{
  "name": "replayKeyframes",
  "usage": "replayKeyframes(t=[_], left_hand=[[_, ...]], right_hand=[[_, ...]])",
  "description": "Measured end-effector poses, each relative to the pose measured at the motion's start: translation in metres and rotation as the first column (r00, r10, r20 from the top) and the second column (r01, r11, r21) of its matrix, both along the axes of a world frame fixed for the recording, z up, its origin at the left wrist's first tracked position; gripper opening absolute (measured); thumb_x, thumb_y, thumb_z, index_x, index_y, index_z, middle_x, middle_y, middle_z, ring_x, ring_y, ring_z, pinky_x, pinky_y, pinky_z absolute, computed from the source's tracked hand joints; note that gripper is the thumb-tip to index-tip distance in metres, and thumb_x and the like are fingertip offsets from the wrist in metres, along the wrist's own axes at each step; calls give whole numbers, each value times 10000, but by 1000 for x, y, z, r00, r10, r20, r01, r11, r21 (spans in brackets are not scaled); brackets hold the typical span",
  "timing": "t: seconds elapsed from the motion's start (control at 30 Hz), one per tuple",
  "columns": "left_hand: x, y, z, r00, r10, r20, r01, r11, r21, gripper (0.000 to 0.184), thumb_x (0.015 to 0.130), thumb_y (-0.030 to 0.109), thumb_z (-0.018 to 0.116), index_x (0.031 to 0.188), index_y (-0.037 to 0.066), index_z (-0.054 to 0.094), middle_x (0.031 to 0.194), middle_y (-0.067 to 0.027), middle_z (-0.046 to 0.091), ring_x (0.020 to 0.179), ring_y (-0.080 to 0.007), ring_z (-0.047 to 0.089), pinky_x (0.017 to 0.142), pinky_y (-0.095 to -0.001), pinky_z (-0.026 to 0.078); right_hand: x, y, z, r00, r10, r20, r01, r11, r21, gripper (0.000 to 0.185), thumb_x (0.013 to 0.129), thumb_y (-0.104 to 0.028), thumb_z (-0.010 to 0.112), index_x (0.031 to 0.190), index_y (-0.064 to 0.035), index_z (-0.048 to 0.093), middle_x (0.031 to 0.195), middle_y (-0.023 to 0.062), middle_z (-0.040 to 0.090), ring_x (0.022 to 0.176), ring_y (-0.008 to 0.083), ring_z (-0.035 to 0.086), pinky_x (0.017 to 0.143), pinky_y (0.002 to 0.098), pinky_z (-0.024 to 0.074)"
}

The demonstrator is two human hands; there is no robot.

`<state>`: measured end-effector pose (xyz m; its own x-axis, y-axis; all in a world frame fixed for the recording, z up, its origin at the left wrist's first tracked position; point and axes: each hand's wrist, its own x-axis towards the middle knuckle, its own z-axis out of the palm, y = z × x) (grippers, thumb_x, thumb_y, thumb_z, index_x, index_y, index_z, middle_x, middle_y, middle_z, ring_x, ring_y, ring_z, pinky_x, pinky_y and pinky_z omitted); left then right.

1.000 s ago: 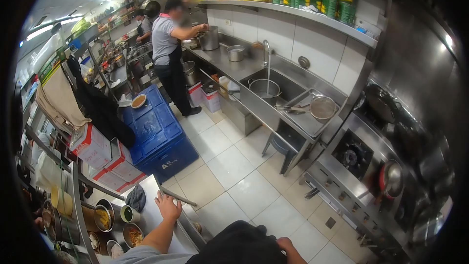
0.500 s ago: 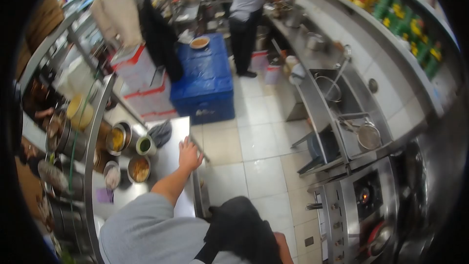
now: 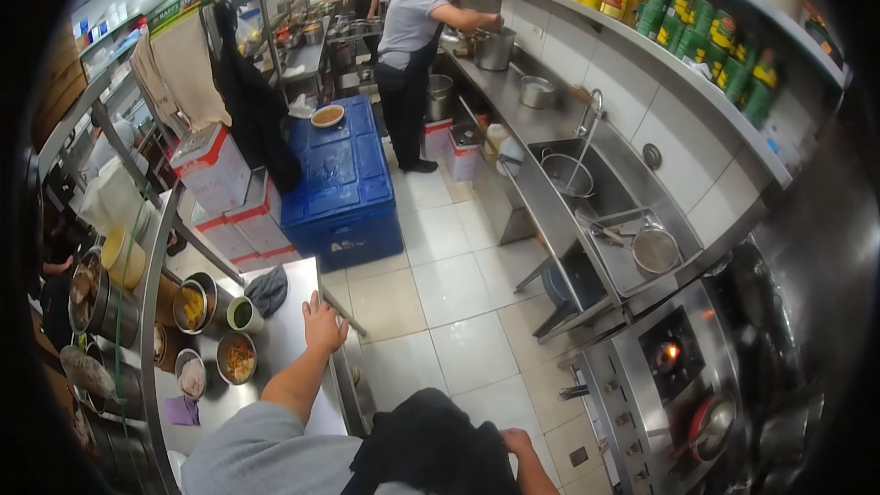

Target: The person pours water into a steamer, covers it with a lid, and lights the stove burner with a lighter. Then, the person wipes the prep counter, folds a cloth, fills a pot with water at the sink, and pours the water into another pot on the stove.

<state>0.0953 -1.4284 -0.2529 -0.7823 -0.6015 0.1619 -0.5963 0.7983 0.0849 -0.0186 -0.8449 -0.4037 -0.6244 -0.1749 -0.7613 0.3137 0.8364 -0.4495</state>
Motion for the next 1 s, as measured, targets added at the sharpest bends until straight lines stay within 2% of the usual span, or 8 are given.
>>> replayKeyframes(t=[0.17, 0.3, 0.5, 0.6, 0.8, 0.87, 0.97, 1.0], left_hand=[[2, -2, -7, 1000, -4, -17, 4, 1000, -15, 412, 862, 405, 707, 1036, 33, 743, 1255, -183, 619, 1501, -412, 289, 1208, -616, 185], [1, -2, -7, 1000, -8, -14, 8, 1000, -20, 412, 863, 400, 707, 1039, 30, 742, 1258, -183, 614, 1504, -413, 284, 1209, -620, 178], [1, 0, 1, 999, -4, 47, 4, 1000, 12, 410, 832, 368, 739, 1126, 82, 724, 1330, -163, 590, 1503, -437, 280, 1201, -638, 189], [1, -1, -1, 999, -6, 36, 6, 1000, 3, 407, 863, 393, 702, 1036, 27, 743, 1257, -186, 610, 1509, -418, 275, 1209, -629, 171], [2, -1, -2, 998, -4, 60, 3, 1000, 7, 394, 867, 389, 692, 1025, 31, 742, 1259, -190, 606, 1515, -416, 271, 1209, -630, 173], [3, 0, -1, 997, -4, 72, 3, 1000, 5, 392, 868, 386, 692, 1027, 31, 741, 1261, -189, 605, 1516, -417, 270, 1209, -629, 177], [3, 1, -1, 998, -12, 58, 11, 1000, 2, 396, 865, 382, 697, 1035, 27, 739, 1264, -189, 604, 1516, -419, 269, 1207, -629, 182], [4, 1, -1, 999, -16, 48, 16, 1000, 1, 398, 863, 381, 699, 1038, 26, 739, 1265, -189, 603, 1516, -420, 269, 1206, -629, 184]], right_hand=[[21, -8, -29, 985, 161, 55, -156, 984, -87, 457, 936, -448, 661, 1036, -20, 785, 939, 156, 778, 887, 234, 736, 832, 363, 570], [33, -11, -65, 905, 418, -78, -413, 819, -399, 474, 938, -476, 655, 1020, -29, 789, 969, 172, 776, 943, 262, 736, 865, 364, 561], [40, -46, -56, 891, 452, -28, -430, 825, -368, 486, 941, -478, 651, 1035, -19, 781, 965, 181, 772, 962, 272, 734, 877, 362, 559], [43, -52, -53, 892, 451, -32, -430, 824, -368, 492, 943, -478, 649, 1042, -14, 778, 963, 185, 771, 972, 277, 733, 882, 361, 558], [51, -47, -52, 922, 382, -57, -373, 840, -395, 504, 946, -480, 644, 1056, -4, 770, 960, 194, 767, 991, 288, 731, 894, 360, 556], [56, -39, -59, 939, 330, -100, -345, 897, -276, 508, 947, -480, 643, 1060, -1, 767, 958, 197, 766, 997, 291, 731, 898, 359, 555], [55, -12, -56, 938, 325, -117, -309, 941, 139, 501, 965, -446, 615, 1073, 26, 744, 931, 184, 766, 930, 268, 752, 823, 375, 578], [59, -4, -48, 989, 150, 11, -150, 983, 107, 466, 958, -433, 612, 1071, -1, 745, 927, 173, 764, 867, 279, 748, 787, 388, 581]])
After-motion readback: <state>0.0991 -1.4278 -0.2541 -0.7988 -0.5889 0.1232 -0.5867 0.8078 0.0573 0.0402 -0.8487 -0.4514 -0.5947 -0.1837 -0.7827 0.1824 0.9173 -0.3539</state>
